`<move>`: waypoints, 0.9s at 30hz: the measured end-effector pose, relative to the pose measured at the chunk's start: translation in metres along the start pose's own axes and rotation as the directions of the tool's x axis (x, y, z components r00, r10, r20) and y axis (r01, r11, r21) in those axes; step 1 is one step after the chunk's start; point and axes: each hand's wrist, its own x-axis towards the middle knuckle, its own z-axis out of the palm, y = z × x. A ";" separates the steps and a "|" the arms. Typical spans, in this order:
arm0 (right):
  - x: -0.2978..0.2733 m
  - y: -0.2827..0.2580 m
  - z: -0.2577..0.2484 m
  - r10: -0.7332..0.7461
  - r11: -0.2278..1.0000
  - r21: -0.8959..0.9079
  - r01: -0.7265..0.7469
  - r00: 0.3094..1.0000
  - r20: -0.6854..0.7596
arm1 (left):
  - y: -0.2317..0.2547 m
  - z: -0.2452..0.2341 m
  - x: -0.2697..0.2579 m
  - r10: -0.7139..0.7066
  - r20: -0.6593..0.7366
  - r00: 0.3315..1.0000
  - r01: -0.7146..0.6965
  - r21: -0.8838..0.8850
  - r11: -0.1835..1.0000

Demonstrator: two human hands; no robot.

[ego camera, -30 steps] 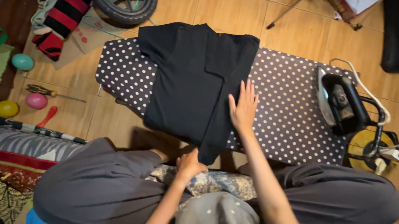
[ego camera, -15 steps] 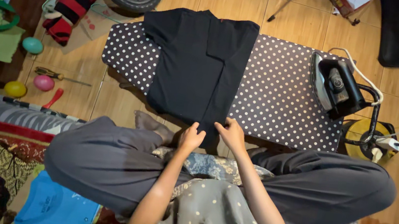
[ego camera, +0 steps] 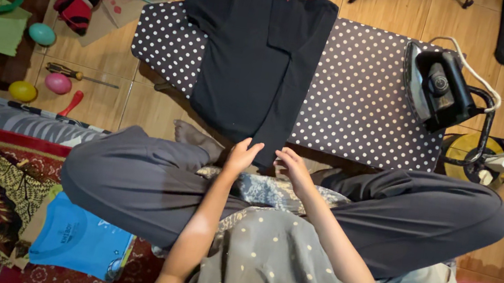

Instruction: The person irons a black t-shirt on a spotted ironing board, folds the sleeves and sides inward, and continues ironing the folded sections.

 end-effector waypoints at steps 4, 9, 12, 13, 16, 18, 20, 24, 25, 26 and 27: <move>-0.020 -0.002 0.008 -0.130 0.986 -0.098 0.134 0.990 0.046 | 0.031 -0.015 -0.021 -0.046 0.109 0.993 0.069 -0.210 0.975; -0.030 0.001 0.012 -0.222 0.882 -0.417 0.220 0.974 0.044 | 0.047 -0.017 -0.027 0.042 0.125 0.991 0.002 -0.333 0.943; -0.039 0.000 0.020 -0.450 0.648 -0.640 0.413 0.885 0.116 | 0.042 -0.013 -0.026 0.079 0.121 0.989 -0.018 -0.442 0.897; -0.043 -0.001 0.023 -0.567 0.511 -0.687 0.517 0.803 0.183 | 0.041 -0.015 -0.027 0.073 0.142 0.987 -0.004 -0.435 0.900; -0.053 -0.003 0.029 -0.655 0.355 -0.802 0.480 0.740 0.153 | 0.047 -0.014 -0.031 0.101 0.164 0.981 -0.011 -0.476 0.879; -0.052 -0.001 0.032 -0.688 0.256 -0.836 0.486 0.699 0.196 | 0.052 -0.014 -0.033 0.122 0.163 0.979 -0.024 -0.504 0.863; -0.049 0.000 0.034 -0.660 0.261 -0.862 0.434 0.732 0.169 | 0.055 -0.016 -0.035 0.129 0.161 0.979 -0.029 -0.513 0.858; -0.049 -0.016 0.048 -0.696 0.317 -0.834 0.451 0.708 0.119 | 0.055 -0.014 -0.032 0.137 0.212 0.968 0.024 -0.615 0.788; -0.048 -0.022 0.053 -0.755 0.284 -0.810 0.514 0.640 0.142 | 0.055 -0.012 -0.031 0.136 0.213 0.967 0.022 -0.608 0.794; -0.046 -0.025 0.057 -0.789 0.260 -0.779 0.570 0.591 0.169 | 0.053 -0.011 -0.032 0.134 0.214 0.968 0.022 -0.600 0.800; -0.044 -0.026 0.059 -0.819 0.234 -0.747 0.623 0.540 0.194 | 0.051 -0.010 -0.031 0.135 0.223 0.965 0.034 -0.624 0.781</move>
